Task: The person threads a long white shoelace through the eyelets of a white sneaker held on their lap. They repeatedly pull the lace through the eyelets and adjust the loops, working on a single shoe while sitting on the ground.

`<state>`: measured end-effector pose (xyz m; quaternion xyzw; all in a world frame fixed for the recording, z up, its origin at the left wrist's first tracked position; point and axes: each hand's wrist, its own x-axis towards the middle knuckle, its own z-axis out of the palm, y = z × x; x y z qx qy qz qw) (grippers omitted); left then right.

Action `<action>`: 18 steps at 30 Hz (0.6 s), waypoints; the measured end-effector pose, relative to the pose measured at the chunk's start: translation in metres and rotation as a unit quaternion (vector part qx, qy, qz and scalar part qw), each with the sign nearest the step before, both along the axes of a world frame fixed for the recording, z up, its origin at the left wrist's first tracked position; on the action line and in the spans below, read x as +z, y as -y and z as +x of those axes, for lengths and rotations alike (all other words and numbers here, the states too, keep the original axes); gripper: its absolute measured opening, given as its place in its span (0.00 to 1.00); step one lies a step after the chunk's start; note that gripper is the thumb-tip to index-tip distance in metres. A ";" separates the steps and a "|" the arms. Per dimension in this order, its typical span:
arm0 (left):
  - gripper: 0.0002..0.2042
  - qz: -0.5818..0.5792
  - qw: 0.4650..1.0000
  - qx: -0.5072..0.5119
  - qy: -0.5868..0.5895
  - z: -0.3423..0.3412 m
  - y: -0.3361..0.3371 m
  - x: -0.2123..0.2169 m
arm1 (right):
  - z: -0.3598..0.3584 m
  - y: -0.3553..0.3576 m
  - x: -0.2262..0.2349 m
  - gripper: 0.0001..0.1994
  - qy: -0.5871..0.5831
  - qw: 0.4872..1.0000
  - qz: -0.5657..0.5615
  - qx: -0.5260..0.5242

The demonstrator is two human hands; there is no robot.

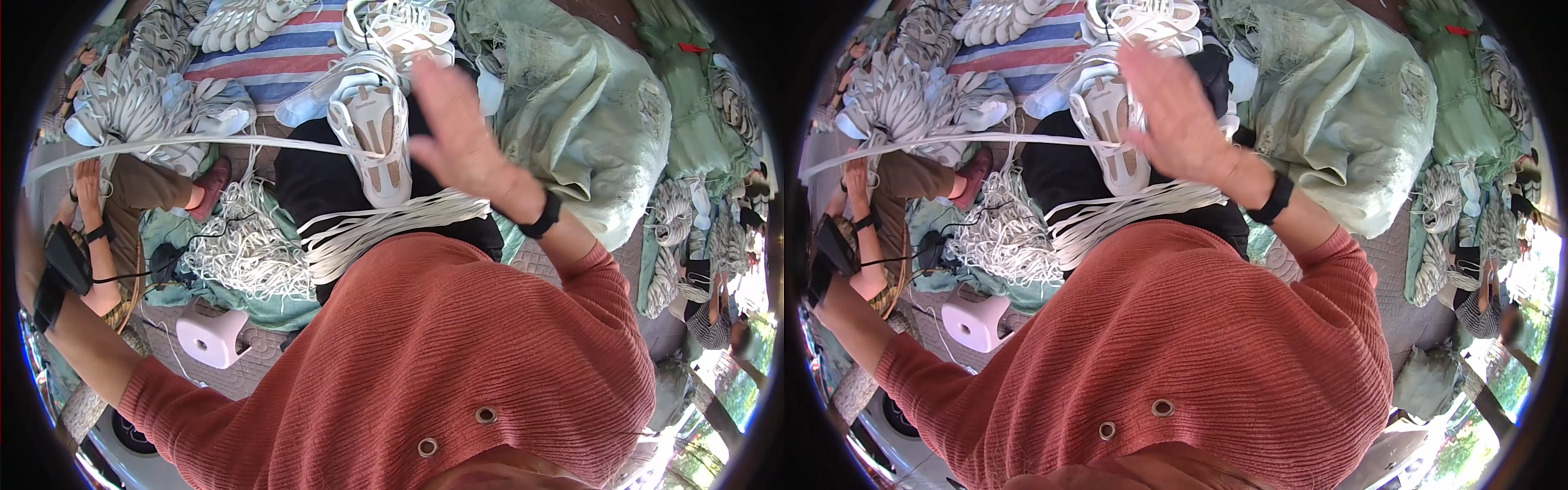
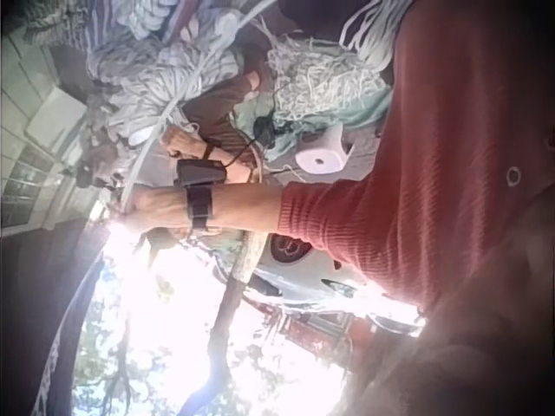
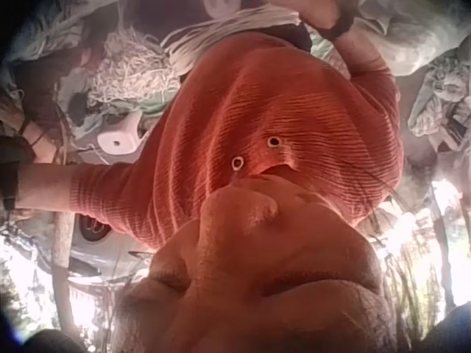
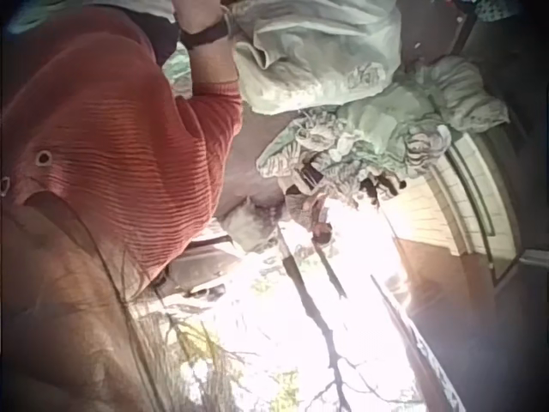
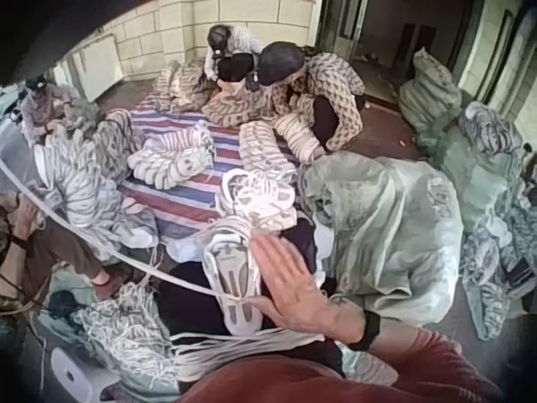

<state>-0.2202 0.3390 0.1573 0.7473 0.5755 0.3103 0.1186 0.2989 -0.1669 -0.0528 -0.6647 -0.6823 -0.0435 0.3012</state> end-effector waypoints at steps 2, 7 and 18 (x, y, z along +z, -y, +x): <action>0.08 -0.022 1.000 -0.004 0.002 0.001 -0.008 -0.017 | 0.006 0.030 -0.082 0.36 0.106 0.980 -0.165 0.021; 0.08 -0.050 0.998 -0.007 0.028 0.004 0.005 -0.043 | 0.046 0.026 -0.089 0.31 0.046 0.952 -0.303 -0.012; 0.06 -0.445 0.573 -0.409 0.553 0.244 0.212 -0.039 | 0.042 -0.050 0.022 0.23 -0.426 0.879 -0.172 0.126</action>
